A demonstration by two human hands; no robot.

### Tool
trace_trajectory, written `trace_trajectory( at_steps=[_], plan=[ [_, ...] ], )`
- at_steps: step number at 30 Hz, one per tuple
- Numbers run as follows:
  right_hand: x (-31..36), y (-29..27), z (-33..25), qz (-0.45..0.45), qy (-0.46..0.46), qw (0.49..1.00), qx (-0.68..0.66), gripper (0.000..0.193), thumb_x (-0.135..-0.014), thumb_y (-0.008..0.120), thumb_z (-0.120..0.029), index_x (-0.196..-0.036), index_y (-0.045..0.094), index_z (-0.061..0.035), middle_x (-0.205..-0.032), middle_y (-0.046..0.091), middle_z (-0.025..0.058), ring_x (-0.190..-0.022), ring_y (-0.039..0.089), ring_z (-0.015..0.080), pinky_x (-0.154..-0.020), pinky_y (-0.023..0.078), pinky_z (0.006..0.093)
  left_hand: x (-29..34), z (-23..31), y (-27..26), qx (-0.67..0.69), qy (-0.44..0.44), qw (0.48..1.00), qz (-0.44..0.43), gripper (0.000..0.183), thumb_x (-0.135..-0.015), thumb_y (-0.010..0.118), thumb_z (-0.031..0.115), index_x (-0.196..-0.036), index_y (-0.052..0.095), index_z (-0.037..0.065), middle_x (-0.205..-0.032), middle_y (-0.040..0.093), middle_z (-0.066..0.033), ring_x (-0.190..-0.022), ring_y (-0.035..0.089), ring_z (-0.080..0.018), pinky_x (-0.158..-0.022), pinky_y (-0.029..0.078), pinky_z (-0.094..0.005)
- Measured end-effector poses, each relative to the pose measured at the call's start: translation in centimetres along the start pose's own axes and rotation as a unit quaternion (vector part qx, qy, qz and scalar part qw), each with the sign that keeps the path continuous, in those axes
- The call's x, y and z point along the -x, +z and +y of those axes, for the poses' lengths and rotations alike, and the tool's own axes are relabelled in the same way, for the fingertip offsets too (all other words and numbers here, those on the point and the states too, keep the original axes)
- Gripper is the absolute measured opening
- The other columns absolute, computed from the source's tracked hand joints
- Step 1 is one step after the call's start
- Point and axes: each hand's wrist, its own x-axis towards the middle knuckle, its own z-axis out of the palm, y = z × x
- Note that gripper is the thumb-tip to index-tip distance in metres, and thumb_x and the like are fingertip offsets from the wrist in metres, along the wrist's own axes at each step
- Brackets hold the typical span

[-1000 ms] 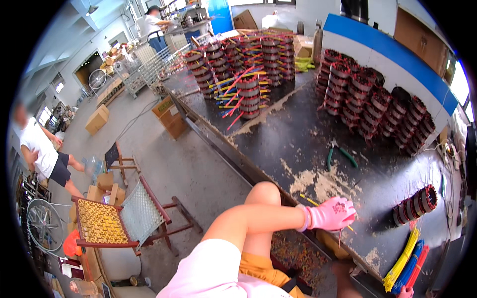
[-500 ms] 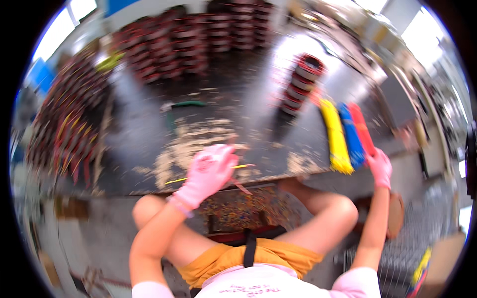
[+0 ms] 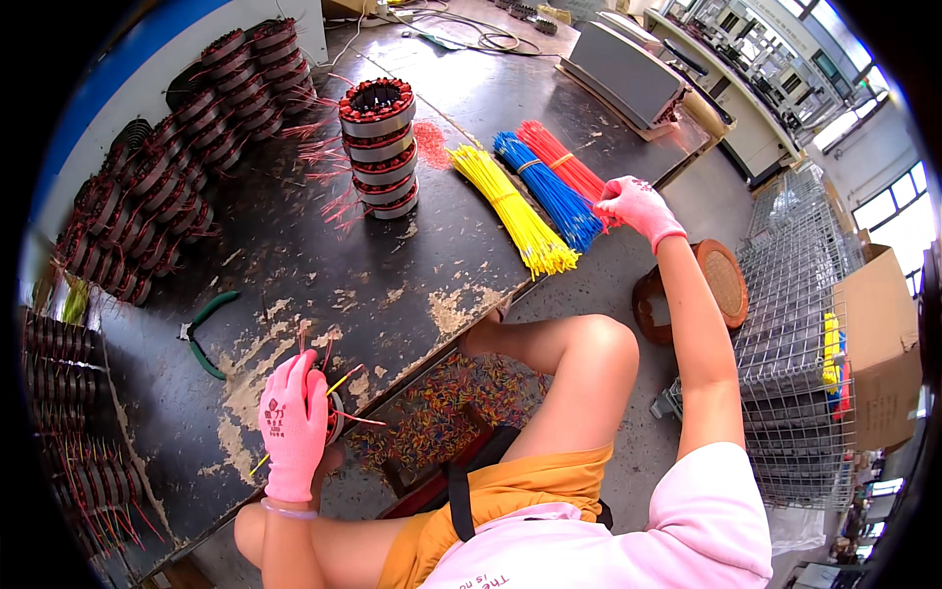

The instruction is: The person puts on pink gloves and uses a pair of pliers to cut and secure colored zip ties onto a metal coil component, handling one coil at a time on a workspace filled with similar components.

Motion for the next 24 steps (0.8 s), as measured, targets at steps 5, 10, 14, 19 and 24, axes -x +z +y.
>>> trace_trajectory(
  at_steps=[5, 10, 14, 19, 24],
  plan=[
    [0.0, -0.2, -0.7, 0.036, -0.011, 0.998, 0.05, 0.023, -0.085, 0.074, -0.027, -0.096, 0.072, -0.007, -0.087, 0.075, 0.0071, -0.08, 0.072, 0.0195, -0.074, 0.055, 0.034, -0.3, 0.0, -0.1, 0.002, 0.003, 1.0, 0.005, 0.032, -0.096, 0.06, 0.017, -0.125, 0.065, 0.003, -0.123, 0.065, -0.014, -0.113, 0.062, -0.0339, -0.099, 0.048, -0.0417],
    [-0.4, -1.5, -1.5, 0.017, -0.007, 0.994, 0.107, 0.021, -0.086, 0.074, -0.026, -0.095, 0.072, -0.0075, -0.087, 0.076, 0.0068, -0.083, 0.072, 0.02, -0.078, 0.055, 0.0351, -0.6, 0.5, -0.1, 0.003, -0.002, 1.0, 0.0, 0.03, -0.098, 0.057, 0.014, -0.123, 0.065, 0.0, -0.122, 0.065, -0.0147, -0.114, 0.062, -0.034, -0.1, 0.047, -0.0398],
    [-1.1, -2.9, -1.8, -0.056, -0.015, 0.998, 0.034, 0.022, -0.087, 0.075, -0.024, -0.095, 0.074, -0.0026, -0.084, 0.076, 0.0085, -0.076, 0.071, 0.0161, -0.071, 0.055, 0.0327, -0.5, 0.5, 0.1, 0.001, -0.003, 1.0, 0.005, 0.029, -0.099, 0.057, 0.014, -0.122, 0.065, 0.0, -0.122, 0.066, -0.0144, -0.114, 0.062, -0.0333, -0.1, 0.047, -0.0393],
    [-1.4, -2.4, -1.5, -0.041, -0.016, 0.999, 0.021, 0.02, -0.091, 0.072, -0.022, -0.092, 0.074, -0.0013, -0.082, 0.075, 0.0064, -0.075, 0.068, 0.014, -0.071, 0.053, 0.0312, -0.4, 0.2, 0.2, -0.007, 0.004, 1.0, 0.012, 0.031, -0.097, 0.059, 0.017, -0.124, 0.065, 0.002, -0.122, 0.066, -0.0137, -0.114, 0.061, -0.0335, -0.099, 0.048, -0.0409],
    [-1.0, -1.3, -2.2, 0.073, -0.03, 0.971, 0.224, 0.022, -0.09, 0.065, -0.03, -0.097, 0.074, -0.0109, -0.087, 0.076, 0.0064, -0.086, 0.073, 0.0219, -0.08, 0.054, 0.0367, -0.3, 0.1, 0.3, -0.001, 0.005, 1.0, 0.015, 0.031, -0.097, 0.06, 0.018, -0.124, 0.066, 0.003, -0.122, 0.066, -0.0134, -0.113, 0.062, -0.0336, -0.099, 0.048, -0.0419]
  ],
)
